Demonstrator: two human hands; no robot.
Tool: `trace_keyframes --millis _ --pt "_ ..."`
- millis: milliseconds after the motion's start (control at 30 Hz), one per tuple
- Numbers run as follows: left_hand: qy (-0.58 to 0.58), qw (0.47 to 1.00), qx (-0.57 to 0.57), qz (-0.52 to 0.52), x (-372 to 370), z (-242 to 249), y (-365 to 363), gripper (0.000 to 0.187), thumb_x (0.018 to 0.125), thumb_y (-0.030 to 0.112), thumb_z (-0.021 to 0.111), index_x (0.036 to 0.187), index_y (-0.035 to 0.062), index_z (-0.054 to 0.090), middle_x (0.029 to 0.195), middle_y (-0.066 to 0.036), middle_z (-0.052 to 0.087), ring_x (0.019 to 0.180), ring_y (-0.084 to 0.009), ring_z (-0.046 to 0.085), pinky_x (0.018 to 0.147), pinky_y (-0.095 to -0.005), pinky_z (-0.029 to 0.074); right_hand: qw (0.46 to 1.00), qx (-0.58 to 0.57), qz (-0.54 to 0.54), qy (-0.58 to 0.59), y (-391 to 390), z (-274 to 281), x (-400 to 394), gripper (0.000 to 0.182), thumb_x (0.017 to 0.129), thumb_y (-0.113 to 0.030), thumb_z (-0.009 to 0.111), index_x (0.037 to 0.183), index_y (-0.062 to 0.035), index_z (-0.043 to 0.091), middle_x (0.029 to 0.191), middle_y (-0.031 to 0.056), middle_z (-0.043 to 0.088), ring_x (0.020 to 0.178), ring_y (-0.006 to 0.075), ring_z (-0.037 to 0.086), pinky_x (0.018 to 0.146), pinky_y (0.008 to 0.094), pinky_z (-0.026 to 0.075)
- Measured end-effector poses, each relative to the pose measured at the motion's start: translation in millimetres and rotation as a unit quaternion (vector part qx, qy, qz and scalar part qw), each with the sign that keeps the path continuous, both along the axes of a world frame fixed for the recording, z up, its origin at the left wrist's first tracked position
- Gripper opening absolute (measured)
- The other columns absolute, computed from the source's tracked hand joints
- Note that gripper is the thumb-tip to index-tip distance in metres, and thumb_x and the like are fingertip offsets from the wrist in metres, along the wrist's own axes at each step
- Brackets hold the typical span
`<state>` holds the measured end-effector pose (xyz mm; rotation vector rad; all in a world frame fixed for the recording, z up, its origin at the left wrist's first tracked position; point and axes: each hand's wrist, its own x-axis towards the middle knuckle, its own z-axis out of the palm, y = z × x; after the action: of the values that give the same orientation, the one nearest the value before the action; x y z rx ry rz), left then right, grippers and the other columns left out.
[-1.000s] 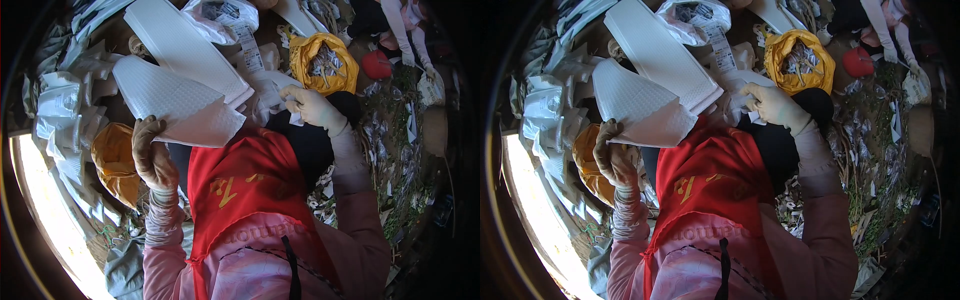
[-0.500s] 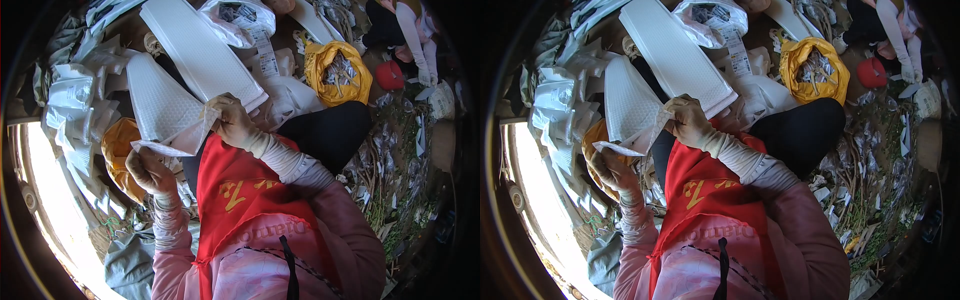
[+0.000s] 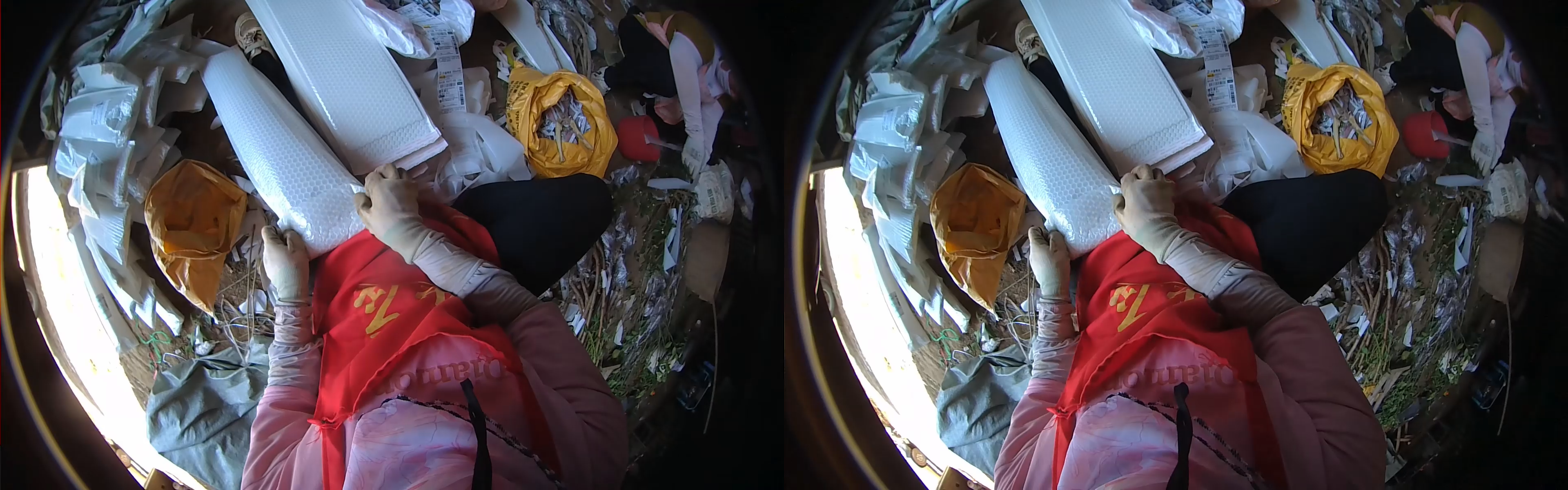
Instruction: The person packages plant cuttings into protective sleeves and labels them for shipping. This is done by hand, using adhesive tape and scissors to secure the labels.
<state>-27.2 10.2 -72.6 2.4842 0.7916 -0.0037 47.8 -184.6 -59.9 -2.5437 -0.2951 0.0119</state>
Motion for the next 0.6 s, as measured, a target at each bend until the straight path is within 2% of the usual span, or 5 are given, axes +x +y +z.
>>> trace_keyframes --millis 133,233,367,400,600 --pt "-0.208 0.953 0.134 -0.174 18 31 -8 0.043 0.079 0.012 0.055 0.119 -0.0019 0.048 0.118 -0.022 0.053 0.108 -0.0392 0.051 0.093 -0.0497 0.04 0.973 -0.148 0.131 -0.119 21 23 8 0.054 0.079 -0.024 0.059 0.13 -0.0099 0.047 0.124 0.0085 0.047 0.113 0.0295 0.047 0.091 0.0445 0.041" --pt "-0.128 0.974 0.055 -0.176 14 23 -34 0.054 0.087 0.023 0.054 0.133 -0.0008 0.038 0.13 -0.026 0.045 0.124 -0.04 0.039 0.102 -0.0466 0.034 0.986 -0.094 0.094 0.103 33 20 2 0.056 0.088 -0.035 0.053 0.125 0.0063 0.041 0.12 0.0253 0.053 0.101 0.0375 0.058 0.08 0.0465 0.049" --pt "-0.048 0.983 -0.173 0.044 31 4 -7 0.069 0.09 0.04 0.054 0.138 -0.0009 0.027 0.115 -0.019 0.055 0.11 -0.0261 0.053 0.093 -0.0342 0.042 0.962 0.03 0.102 0.25 24 2 20 0.045 0.092 -0.035 0.049 0.101 0.0098 0.048 0.067 0.0227 0.063 0.066 0.0351 0.066 0.06 0.0421 0.052" --pt "-0.073 0.92 -0.375 0.085 37 16 -7 0.062 0.091 0.044 0.053 0.129 -0.0029 0.038 0.105 -0.013 0.058 0.095 -0.0197 0.055 0.084 -0.0288 0.044 0.958 0.05 0.118 0.256 18 -13 18 0.044 0.092 -0.035 0.049 0.097 0.0086 0.047 0.068 0.0236 0.062 0.066 0.0357 0.066 0.059 0.043 0.051" --pt "-0.058 0.88 -0.466 0.069 58 45 -16 0.052 0.094 0.047 0.047 0.115 -0.0002 0.048 0.103 -0.011 0.054 0.093 -0.0185 0.049 0.085 -0.0324 0.04 0.871 0.207 0.123 0.428 -54 7 86 0.048 0.091 -0.038 0.056 0.109 0.0067 0.05 0.074 0.0181 0.063 0.066 0.0309 0.063 0.06 0.0376 0.048"
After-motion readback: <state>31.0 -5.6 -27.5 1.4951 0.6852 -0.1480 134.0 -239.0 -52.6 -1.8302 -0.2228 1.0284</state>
